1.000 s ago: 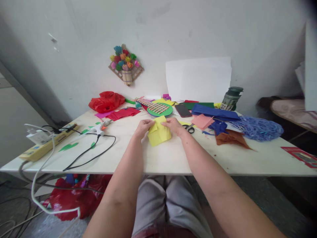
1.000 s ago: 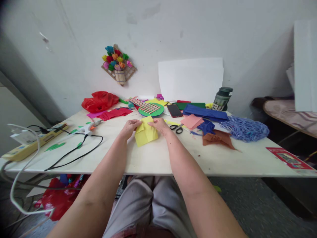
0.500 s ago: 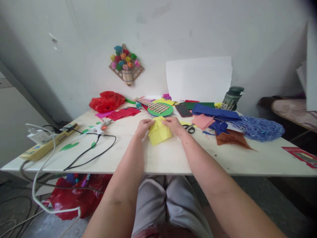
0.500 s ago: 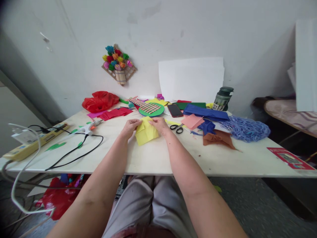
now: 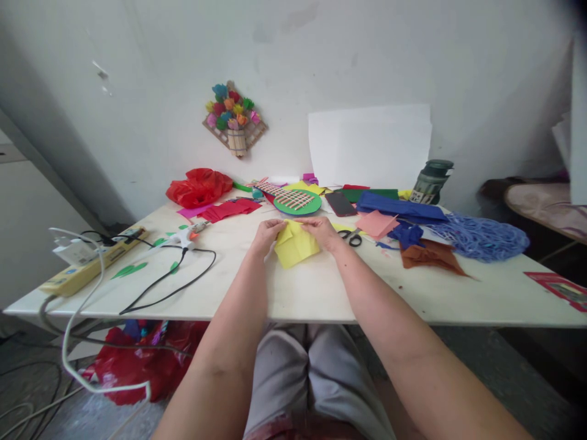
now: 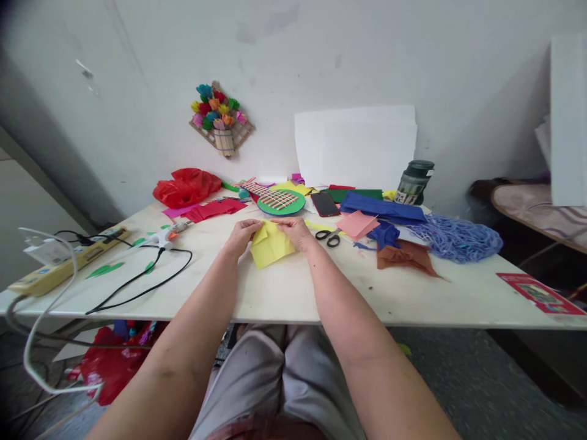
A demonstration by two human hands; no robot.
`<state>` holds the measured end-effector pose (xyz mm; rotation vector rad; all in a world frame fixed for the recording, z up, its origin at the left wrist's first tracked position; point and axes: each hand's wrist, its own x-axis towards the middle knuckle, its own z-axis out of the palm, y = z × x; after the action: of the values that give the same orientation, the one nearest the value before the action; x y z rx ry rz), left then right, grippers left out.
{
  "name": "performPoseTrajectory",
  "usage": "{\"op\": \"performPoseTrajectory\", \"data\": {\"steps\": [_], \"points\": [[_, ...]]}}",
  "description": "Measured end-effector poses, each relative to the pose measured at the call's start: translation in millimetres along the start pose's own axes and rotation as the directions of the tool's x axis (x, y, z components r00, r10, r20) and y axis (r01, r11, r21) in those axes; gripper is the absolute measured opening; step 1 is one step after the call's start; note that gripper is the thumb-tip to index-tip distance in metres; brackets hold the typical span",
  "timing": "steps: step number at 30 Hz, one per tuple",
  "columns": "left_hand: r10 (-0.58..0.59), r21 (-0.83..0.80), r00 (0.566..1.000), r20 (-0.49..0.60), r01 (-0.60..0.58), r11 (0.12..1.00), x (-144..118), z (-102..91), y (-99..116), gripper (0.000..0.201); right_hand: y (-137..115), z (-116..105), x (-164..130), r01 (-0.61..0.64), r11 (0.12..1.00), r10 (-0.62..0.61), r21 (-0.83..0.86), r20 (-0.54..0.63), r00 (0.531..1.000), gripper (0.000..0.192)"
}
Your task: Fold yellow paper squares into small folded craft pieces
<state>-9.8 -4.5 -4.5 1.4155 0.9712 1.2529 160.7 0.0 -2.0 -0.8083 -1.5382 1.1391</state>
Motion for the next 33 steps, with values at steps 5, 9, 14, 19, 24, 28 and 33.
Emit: {"op": "performPoseTrajectory", "data": {"steps": [5, 9, 14, 19, 24, 28, 33], "points": [[0.013, 0.002, 1.000, 0.005, -0.013, 1.000, -0.6, -0.2, -0.1, 0.028, 0.1, -0.4, 0.0, -0.006, 0.999, 0.006, -0.039, 0.008, 1.000, 0.029], [0.019, -0.018, 1.000, 0.013, -0.019, 1.000, 0.2, -1.0, -2.0, 0.028, -1.8, 0.0, -0.8, 0.019, 0.997, -0.018, -0.080, 0.019, 1.000, 0.027], [0.013, -0.026, 0.999, 0.032, -0.012, 1.000, 0.1, -0.6, -1.7, 0.030, -4.0, 0.1, -1.9, 0.051, 0.988, -0.049, -0.143, 0.021, 0.999, 0.025], [-0.014, -0.030, 0.998, 0.061, 0.015, 0.999, -1.7, 0.6, 1.0, 0.029, -2.0, -0.4, -0.3, 0.060, 0.980, -0.058, -0.192, 0.018, 0.998, 0.024], [-0.020, -0.063, 0.997, 0.075, 0.025, 0.998, -1.8, 0.3, 0.9, 0.023, -1.5, 0.0, 1.0, 0.128, 0.953, -0.124, -0.275, 0.031, 0.992, 0.024], [-0.051, -0.097, 0.997, 0.059, 0.057, 0.994, -1.7, -0.4, 0.9, 0.022, -2.6, 0.1, 1.1, 0.164, 0.928, -0.157, -0.336, 0.049, 0.986, 0.024], [-0.046, -0.056, 0.998, 0.048, 0.049, 0.997, -1.8, 0.8, 0.6, 0.027, 0.3, -0.1, 3.3, 0.206, 0.897, -0.192, -0.390, 0.075, 0.979, 0.024]]}}
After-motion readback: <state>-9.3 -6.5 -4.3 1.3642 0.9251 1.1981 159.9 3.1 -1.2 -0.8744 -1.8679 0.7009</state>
